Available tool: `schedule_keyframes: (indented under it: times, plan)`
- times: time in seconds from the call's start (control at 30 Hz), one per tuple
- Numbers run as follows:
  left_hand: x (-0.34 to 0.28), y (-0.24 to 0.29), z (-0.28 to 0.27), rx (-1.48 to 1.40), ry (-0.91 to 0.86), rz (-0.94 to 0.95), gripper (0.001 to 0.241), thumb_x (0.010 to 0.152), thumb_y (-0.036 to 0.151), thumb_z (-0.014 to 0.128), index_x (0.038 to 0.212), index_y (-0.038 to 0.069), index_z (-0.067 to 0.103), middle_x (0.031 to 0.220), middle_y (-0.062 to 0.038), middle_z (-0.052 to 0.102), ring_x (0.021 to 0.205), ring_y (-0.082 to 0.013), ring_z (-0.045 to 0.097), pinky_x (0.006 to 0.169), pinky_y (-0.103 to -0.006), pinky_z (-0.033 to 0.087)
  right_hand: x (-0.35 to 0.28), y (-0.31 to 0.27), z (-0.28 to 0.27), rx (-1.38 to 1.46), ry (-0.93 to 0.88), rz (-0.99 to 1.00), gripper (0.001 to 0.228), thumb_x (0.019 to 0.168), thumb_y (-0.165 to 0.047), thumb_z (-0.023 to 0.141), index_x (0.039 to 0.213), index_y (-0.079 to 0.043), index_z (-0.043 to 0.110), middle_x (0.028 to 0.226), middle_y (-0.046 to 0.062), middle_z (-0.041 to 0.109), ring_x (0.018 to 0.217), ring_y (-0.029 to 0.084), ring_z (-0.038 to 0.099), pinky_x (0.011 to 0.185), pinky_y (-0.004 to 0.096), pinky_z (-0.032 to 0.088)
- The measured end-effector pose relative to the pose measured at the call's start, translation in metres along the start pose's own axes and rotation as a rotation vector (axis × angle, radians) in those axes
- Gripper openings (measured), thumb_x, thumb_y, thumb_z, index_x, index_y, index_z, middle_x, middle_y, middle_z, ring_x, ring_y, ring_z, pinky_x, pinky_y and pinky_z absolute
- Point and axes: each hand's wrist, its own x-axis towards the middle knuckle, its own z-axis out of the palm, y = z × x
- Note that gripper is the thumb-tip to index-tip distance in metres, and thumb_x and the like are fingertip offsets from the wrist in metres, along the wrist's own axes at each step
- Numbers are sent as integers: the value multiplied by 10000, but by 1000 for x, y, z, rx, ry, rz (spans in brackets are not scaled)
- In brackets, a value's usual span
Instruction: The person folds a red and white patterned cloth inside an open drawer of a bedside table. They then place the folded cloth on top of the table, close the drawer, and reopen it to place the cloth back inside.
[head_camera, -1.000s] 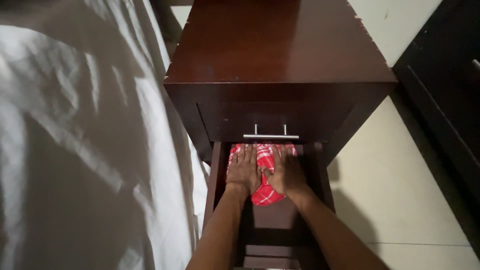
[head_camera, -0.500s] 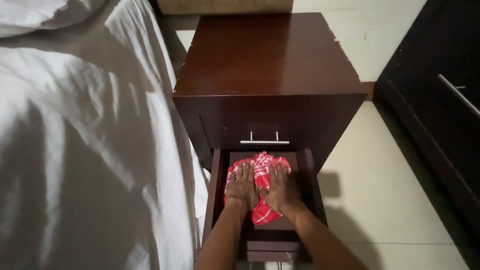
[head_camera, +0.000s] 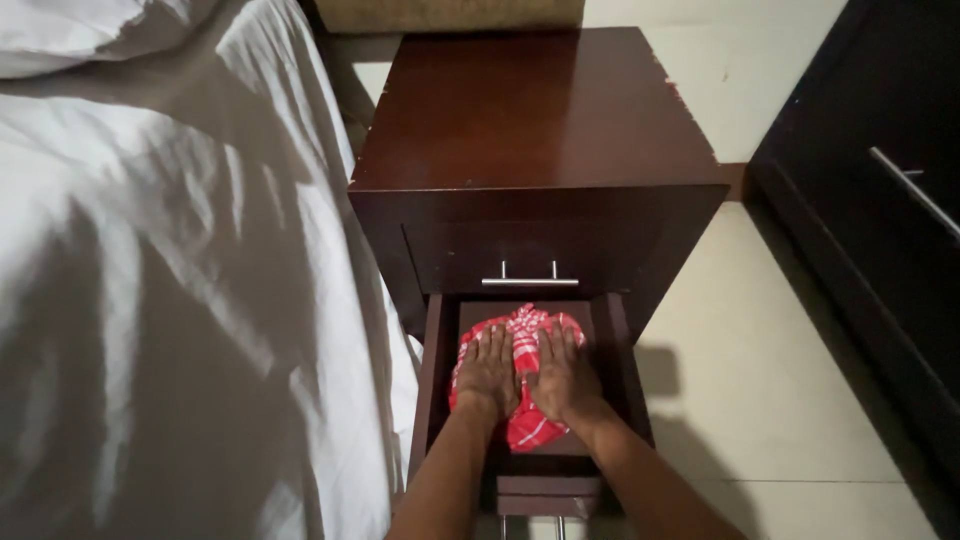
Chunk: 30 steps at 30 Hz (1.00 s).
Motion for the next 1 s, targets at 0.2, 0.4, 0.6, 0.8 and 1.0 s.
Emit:
schedule_keyframes:
  times: [0.2, 0.4, 0.6, 0.8, 1.0]
  plan:
    - [20, -17, -1, -44, 50, 0, 779, 1047, 421, 370, 1639, 23, 55, 1733, -144, 35, 1589, -322, 75, 1262, -464, 141, 48, 22, 46, 221, 221, -114, 832, 949, -264, 621, 1597, -7, 167, 1671, 276, 24, 1544, 461, 17, 1213, 532, 143]
    - [52, -29, 12, -93, 159, -8, 767, 1035, 438, 357, 1621, 24, 86, 1705, -157, 100, 1576, -340, 83, 1254, -462, 116, 76, 27, 44, 72, 435, -198, 784, 903, -318, 677, 1522, 31, 347, 1534, 358, 366, 1424, 520, 364, 1196, 535, 315]
    - [70, -39, 4, -165, 135, -11, 714, 1056, 415, 323, 1635, 32, 157, 1698, -158, 231, 1571, -315, 169, 1296, -442, 125, 79, 11, 8, 213, 103, 9, 764, 987, -395, 567, 1612, -15, 343, 1376, 295, 617, 1272, 447, 611, 1168, 513, 452]
    - [79, -36, 24, -196, 199, -21, 696, 1051, 409, 283, 1618, 37, 125, 1677, -169, 166, 1557, -318, 109, 1267, -443, 93, 99, 27, 46, 67, 399, -147, 774, 914, -338, 678, 1501, 69, 379, 1460, 376, 443, 1356, 506, 437, 1154, 538, 338]
    - [47, -24, 7, -204, 138, -48, 720, 1030, 400, 345, 1612, 30, 137, 1711, -149, 110, 1579, -331, 57, 1260, -451, 111, 91, 24, 85, 177, 424, -53, 738, 976, -324, 563, 1594, -64, 256, 1679, 262, 154, 1498, 456, 179, 1186, 543, 207]
